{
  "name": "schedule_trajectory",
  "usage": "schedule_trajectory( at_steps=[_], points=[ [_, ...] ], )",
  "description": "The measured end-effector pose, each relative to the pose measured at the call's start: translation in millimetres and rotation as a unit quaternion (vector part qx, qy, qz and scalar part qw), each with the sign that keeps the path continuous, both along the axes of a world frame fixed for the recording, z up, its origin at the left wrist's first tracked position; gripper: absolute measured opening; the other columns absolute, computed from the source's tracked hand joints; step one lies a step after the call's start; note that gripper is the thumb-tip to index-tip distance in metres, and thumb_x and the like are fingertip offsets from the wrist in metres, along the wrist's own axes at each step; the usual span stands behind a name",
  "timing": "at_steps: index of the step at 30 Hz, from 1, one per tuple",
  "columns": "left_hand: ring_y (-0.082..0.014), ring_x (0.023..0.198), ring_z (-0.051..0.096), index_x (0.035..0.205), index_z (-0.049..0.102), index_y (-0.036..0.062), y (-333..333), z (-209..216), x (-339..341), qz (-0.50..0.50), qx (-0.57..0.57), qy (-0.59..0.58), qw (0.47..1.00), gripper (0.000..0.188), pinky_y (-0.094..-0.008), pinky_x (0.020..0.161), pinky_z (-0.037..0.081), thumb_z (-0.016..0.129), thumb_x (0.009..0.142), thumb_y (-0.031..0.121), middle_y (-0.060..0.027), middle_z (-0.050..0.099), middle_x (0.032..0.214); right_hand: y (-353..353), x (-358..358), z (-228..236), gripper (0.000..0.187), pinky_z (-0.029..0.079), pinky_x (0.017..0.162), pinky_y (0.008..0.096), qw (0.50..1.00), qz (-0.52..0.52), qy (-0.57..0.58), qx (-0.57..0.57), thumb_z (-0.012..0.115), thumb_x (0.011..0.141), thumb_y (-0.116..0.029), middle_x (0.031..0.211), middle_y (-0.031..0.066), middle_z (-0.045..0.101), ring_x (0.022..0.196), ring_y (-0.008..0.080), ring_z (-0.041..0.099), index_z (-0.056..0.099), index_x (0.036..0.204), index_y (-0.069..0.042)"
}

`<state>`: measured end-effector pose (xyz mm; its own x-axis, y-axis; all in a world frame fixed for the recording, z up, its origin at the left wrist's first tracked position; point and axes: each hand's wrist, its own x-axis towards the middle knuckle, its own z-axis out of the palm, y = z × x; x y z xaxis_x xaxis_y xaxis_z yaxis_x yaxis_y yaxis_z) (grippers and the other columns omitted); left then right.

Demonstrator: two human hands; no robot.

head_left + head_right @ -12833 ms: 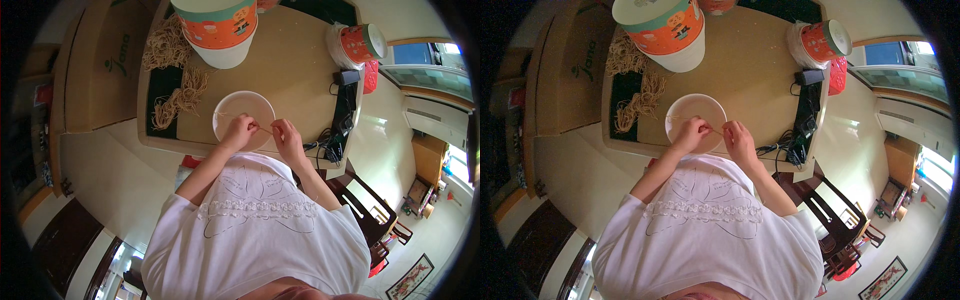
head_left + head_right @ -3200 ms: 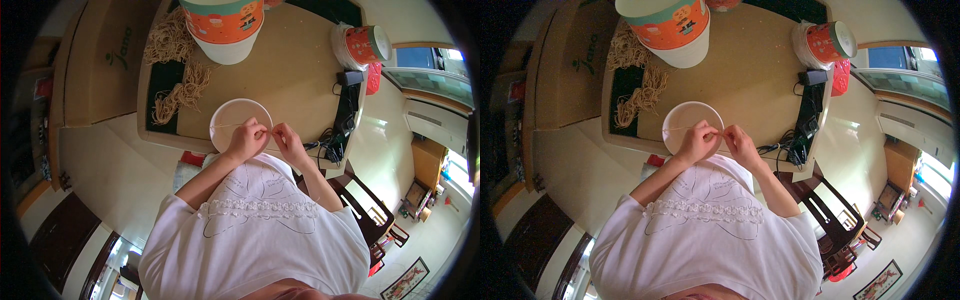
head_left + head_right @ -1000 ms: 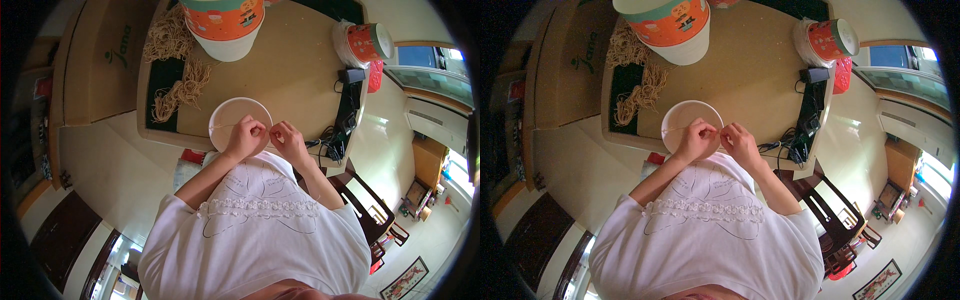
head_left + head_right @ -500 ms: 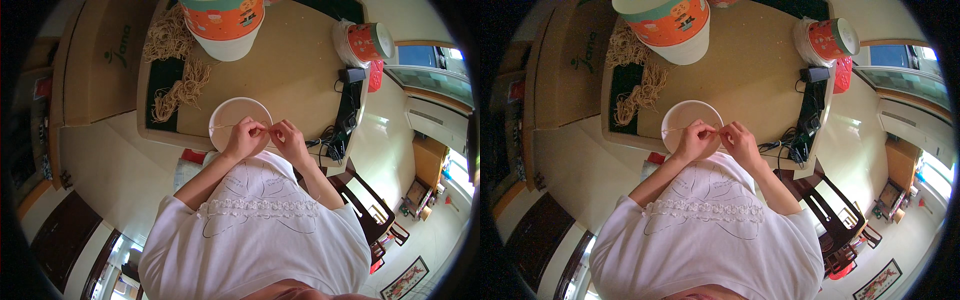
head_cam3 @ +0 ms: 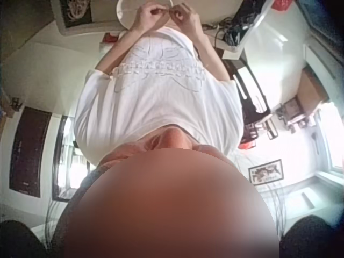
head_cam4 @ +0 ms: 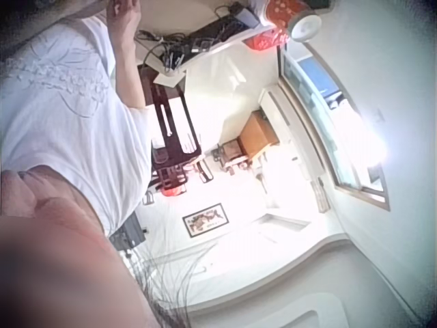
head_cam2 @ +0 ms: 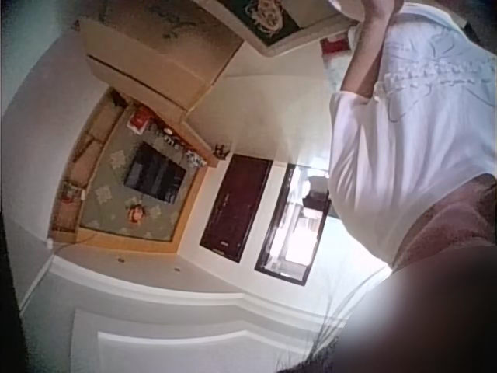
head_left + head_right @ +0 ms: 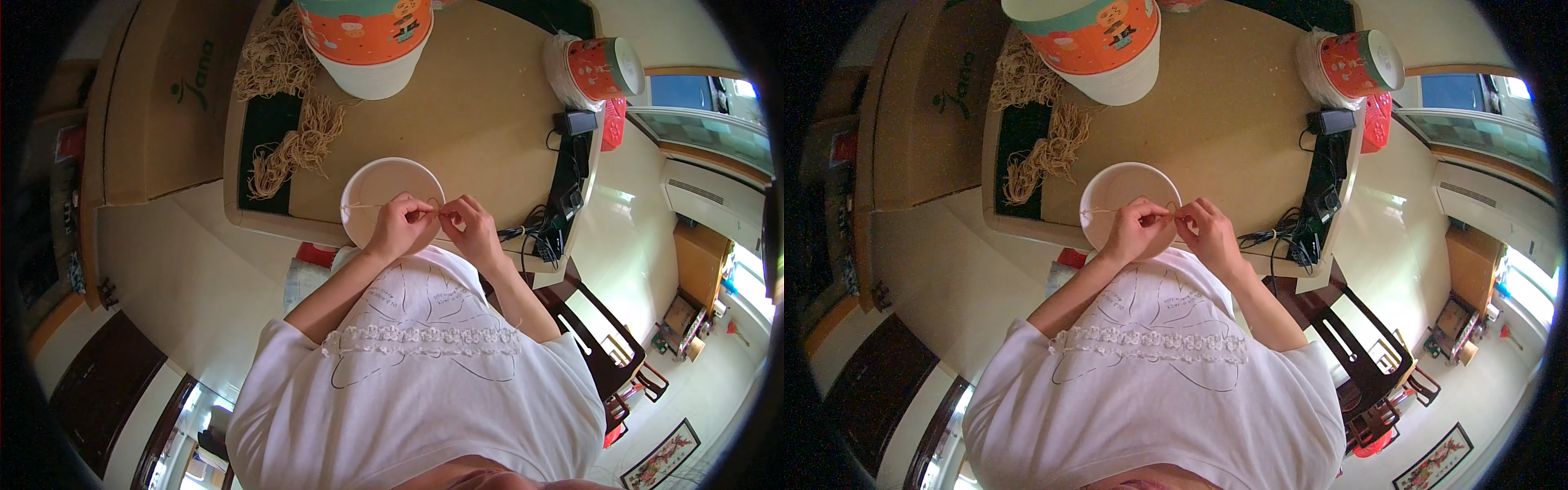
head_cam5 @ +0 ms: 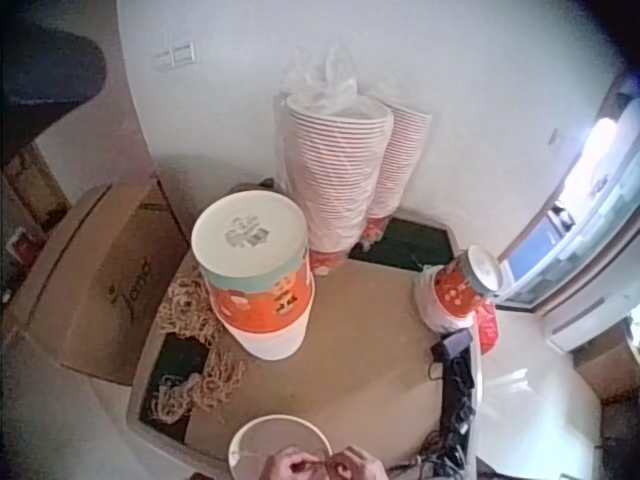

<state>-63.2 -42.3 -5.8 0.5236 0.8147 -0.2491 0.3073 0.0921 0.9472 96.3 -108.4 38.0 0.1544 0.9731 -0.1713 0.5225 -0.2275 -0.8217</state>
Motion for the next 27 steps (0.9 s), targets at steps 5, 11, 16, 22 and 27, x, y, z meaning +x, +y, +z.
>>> schedule_trajectory(
  at_steps=[5, 11, 16, 22, 27],
  points=[
    [-0.0224, 0.063, 0.059, 0.085, 0.071, 0.0059, 0.9, 15.9, 1.0, -0.025, 0.107, 0.031, 0.993, 0.009, -0.0333, 0.056, 0.047, 0.071, 0.076, 0.008, -0.0081, 0.058, 0.075, 1.2, -0.2, -1.5, 0.011, 0.053, 0.065, 0.0336, 1.000, 0.002, -0.007, 0.005, 0.065, 0.080, -0.002, 0.083, 0.0114, 0.060, 0.074, 0.0251, 0.062, 0.063, 0.090, -0.003],
    [-0.0242, 0.064, 0.060, 0.086, 0.071, 0.0053, -0.5, 17.5, 3.1, -0.051, 0.185, 0.054, 0.980, 0.011, -0.0330, 0.057, 0.049, 0.071, 0.076, 0.007, -0.0090, 0.058, 0.076, 1.3, 0.4, -1.9, 0.011, 0.050, 0.061, 0.0297, 0.999, 0.012, -0.026, 0.030, 0.066, 0.079, -0.001, 0.081, 0.0090, 0.059, 0.069, 0.0197, 0.060, 0.063, 0.089, -0.003],
    [-0.0163, 0.062, 0.057, 0.083, 0.071, 0.0027, -1.1, -4.2, 0.1, 0.009, -0.018, -0.019, 1.000, 0.006, -0.0287, 0.057, 0.046, 0.070, 0.077, 0.005, -0.0075, 0.059, 0.072, 0.4, -0.9, 0.8, 0.012, 0.052, 0.064, 0.0357, 0.999, 0.023, -0.034, 0.011, 0.066, 0.079, -0.005, 0.085, 0.0123, 0.059, 0.076, 0.0277, 0.061, 0.062, 0.091, -0.003],
    [-0.0151, 0.062, 0.057, 0.085, 0.070, 0.0039, -5.0, -11.5, -0.8, 0.038, -0.031, -0.022, 0.999, 0.007, -0.0284, 0.057, 0.046, 0.071, 0.078, 0.005, -0.0067, 0.059, 0.072, 0.2, -0.8, -2.1, 0.012, 0.052, 0.064, 0.0364, 1.000, 0.013, -0.019, 0.006, 0.066, 0.079, -0.004, 0.083, 0.0125, 0.059, 0.075, 0.0286, 0.061, 0.061, 0.090, -0.003],
    [-0.0179, 0.061, 0.057, 0.084, 0.070, 0.0057, -0.6, 17.6, 2.2, 0.007, 0.042, 0.022, 0.999, 0.007, -0.0295, 0.056, 0.046, 0.071, 0.078, 0.005, -0.0066, 0.057, 0.073, 0.2, -0.2, -3.7, 0.011, 0.051, 0.062, 0.0341, 0.999, 0.012, -0.035, 0.021, 0.066, 0.078, -0.002, 0.081, 0.0111, 0.059, 0.072, 0.0255, 0.060, 0.060, 0.088, -0.003]
  ],
)
